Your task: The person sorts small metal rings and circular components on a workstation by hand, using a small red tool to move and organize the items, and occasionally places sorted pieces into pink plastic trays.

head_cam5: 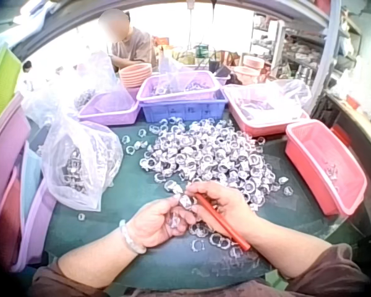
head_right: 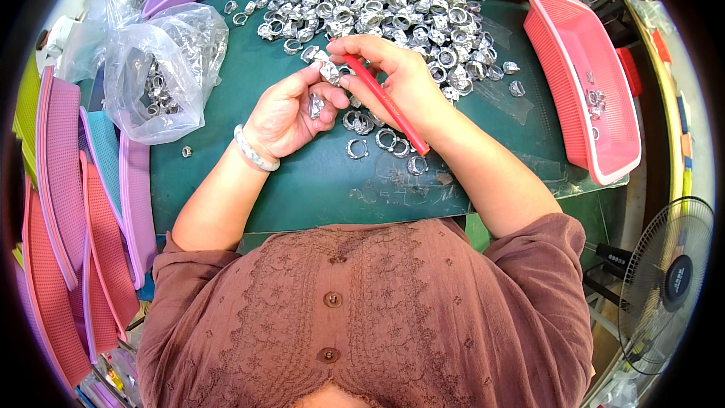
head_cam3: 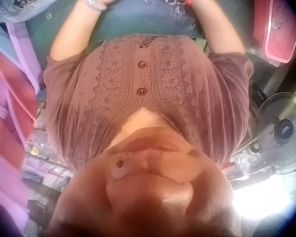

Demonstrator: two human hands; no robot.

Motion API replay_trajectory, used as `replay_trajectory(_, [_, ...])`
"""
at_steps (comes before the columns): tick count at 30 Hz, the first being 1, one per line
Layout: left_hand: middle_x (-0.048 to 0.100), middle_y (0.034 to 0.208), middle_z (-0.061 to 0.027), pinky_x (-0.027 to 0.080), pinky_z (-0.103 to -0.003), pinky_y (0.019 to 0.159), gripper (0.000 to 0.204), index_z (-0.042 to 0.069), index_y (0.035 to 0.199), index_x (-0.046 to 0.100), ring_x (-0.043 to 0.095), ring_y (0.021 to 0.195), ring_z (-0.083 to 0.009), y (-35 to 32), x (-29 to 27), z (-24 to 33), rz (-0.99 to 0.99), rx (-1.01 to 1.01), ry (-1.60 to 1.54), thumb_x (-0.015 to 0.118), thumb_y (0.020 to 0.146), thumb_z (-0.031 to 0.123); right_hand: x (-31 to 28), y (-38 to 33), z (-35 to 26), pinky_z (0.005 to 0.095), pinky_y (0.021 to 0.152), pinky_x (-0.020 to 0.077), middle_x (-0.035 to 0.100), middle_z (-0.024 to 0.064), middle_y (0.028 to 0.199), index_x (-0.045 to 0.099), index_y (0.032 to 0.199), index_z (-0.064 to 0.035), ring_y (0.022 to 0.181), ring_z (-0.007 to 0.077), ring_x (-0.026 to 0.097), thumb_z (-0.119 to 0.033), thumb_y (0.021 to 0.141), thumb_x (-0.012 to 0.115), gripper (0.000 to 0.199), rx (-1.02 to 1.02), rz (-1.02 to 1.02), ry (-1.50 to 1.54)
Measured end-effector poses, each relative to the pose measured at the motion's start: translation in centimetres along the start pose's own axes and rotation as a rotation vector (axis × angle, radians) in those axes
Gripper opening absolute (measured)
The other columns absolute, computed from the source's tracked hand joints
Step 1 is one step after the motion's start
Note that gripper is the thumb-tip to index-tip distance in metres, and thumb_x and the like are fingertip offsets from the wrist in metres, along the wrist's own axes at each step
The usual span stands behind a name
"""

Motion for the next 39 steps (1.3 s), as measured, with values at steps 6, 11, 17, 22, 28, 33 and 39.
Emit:
replay_trajectory(6, [0.064, 0.078, -0.0102, 0.045, -0.024, 0.056, 0.029, 0.006, 0.105, 0.052, 0.055, 0.059, -0.0144, 0.0, -0.07, 0.05, 0.001, 0.008, 0.003, 0.037, 0.095, 0.028, 0.03, -0.01, -0.1, 0.0239, 0.071, 0.047, 0.06, 0.0067, 0.1, 0.057, 0.107, -0.0029, 0.086, 0.0125, 0.058, 0.005, 0.075, 0.061, 0.033, 0.013, -0.009, -0.007])
replay_trajectory(11, [0.064, 0.078, -0.0102, 0.045, -0.024, 0.056, 0.028, 0.006, 0.105, 0.052, 0.055, 0.059, -0.0144, -0.02, -0.06, 0.05, 0.003, 0.008, 0.003, 0.037, 0.095, 0.027, 0.04, -0.02, 0.05, 0.0241, 0.071, 0.047, 0.06, 0.0069, 0.1, 0.057, 0.107, -0.0026, 0.087, 0.0128, 0.058, 0.006, 0.075, 0.06, 0.034, -0.003, -0.002, 0.005])
replay_trajectory(17, [0.064, 0.078, -0.01, 0.045, -0.023, 0.056, 0.029, 0.006, 0.107, 0.052, 0.055, 0.06, -0.0143, -0.03, -0.07, 0.08, 0.0, 0.014, 0.008, 0.037, 0.095, 0.027, 0.07, 0.0, 0.05, 0.0246, 0.072, 0.0473, 0.06, 0.0074, 0.101, 0.057, 0.107, -0.0023, 0.088, 0.0132, 0.058, 0.006, 0.075, 0.06, 0.034, -0.013, -0.011, 0.01])
replay_trajectory(22, [0.064, 0.078, -0.0098, 0.045, -0.023, 0.056, 0.029, 0.006, 0.107, 0.052, 0.055, 0.06, -0.0143, 0.0, -0.1, 0.04, -0.006, 0.008, 0.011, 0.037, 0.095, 0.028, 0.07, 0.01, 0.15, 0.0247, 0.072, 0.0474, 0.06, 0.0074, 0.101, 0.057, 0.107, -0.0022, 0.087, 0.0132, 0.058, 0.006, 0.075, 0.06, 0.033, -0.01, -0.009, 0.006])
replay_trajectory(28, [0.064, 0.079, -0.0099, 0.045, -0.024, 0.056, 0.029, 0.006, 0.108, 0.052, 0.055, 0.06, -0.0143, 0.02, -0.11, 0.0, -0.005, 0.007, 0.009, 0.037, 0.095, 0.028, 0.01, -0.02, 0.25, 0.0246, 0.072, 0.0473, 0.061, 0.0069, 0.1, 0.057, 0.107, -0.0027, 0.086, 0.0128, 0.058, 0.005, 0.075, 0.06, 0.033, -0.005, -0.003, 0.003])
replay_trajectory(33, [0.064, 0.08, -0.0104, 0.046, -0.024, 0.057, 0.03, 0.006, 0.107, 0.052, 0.055, 0.06, -0.0144, 0.03, -0.15, 0.05, -0.005, 0.004, 0.022, 0.036, 0.095, 0.028, 0.04, -0.01, 0.14, 0.0245, 0.072, 0.0473, 0.061, 0.0065, 0.1, 0.057, 0.107, -0.0029, 0.087, 0.0129, 0.058, 0.005, 0.076, 0.06, 0.033, 0.008, -0.005, 0.008])
replay_trajectory(39, [0.064, 0.084, -0.0125, 0.046, -0.024, 0.059, 0.03, 0.002, 0.105, 0.051, 0.055, 0.063, -0.0144, -0.01, -0.05, 0.27, -0.009, 0.027, 0.035, 0.037, 0.095, 0.026, 0.1, 0.0, 0.09, 0.0249, 0.073, 0.0475, 0.061, 0.0068, 0.099, 0.056, 0.108, -0.0029, 0.089, 0.0134, 0.059, 0.006, 0.076, 0.058, 0.033, 0.016, -0.005, 0.025])
Point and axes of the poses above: each hand's wrist, its own y-axis towards the middle knuckle, its own x-axis out of the palm, z = x × y, the point moved 7 cm from there along y, towards the middle knuckle
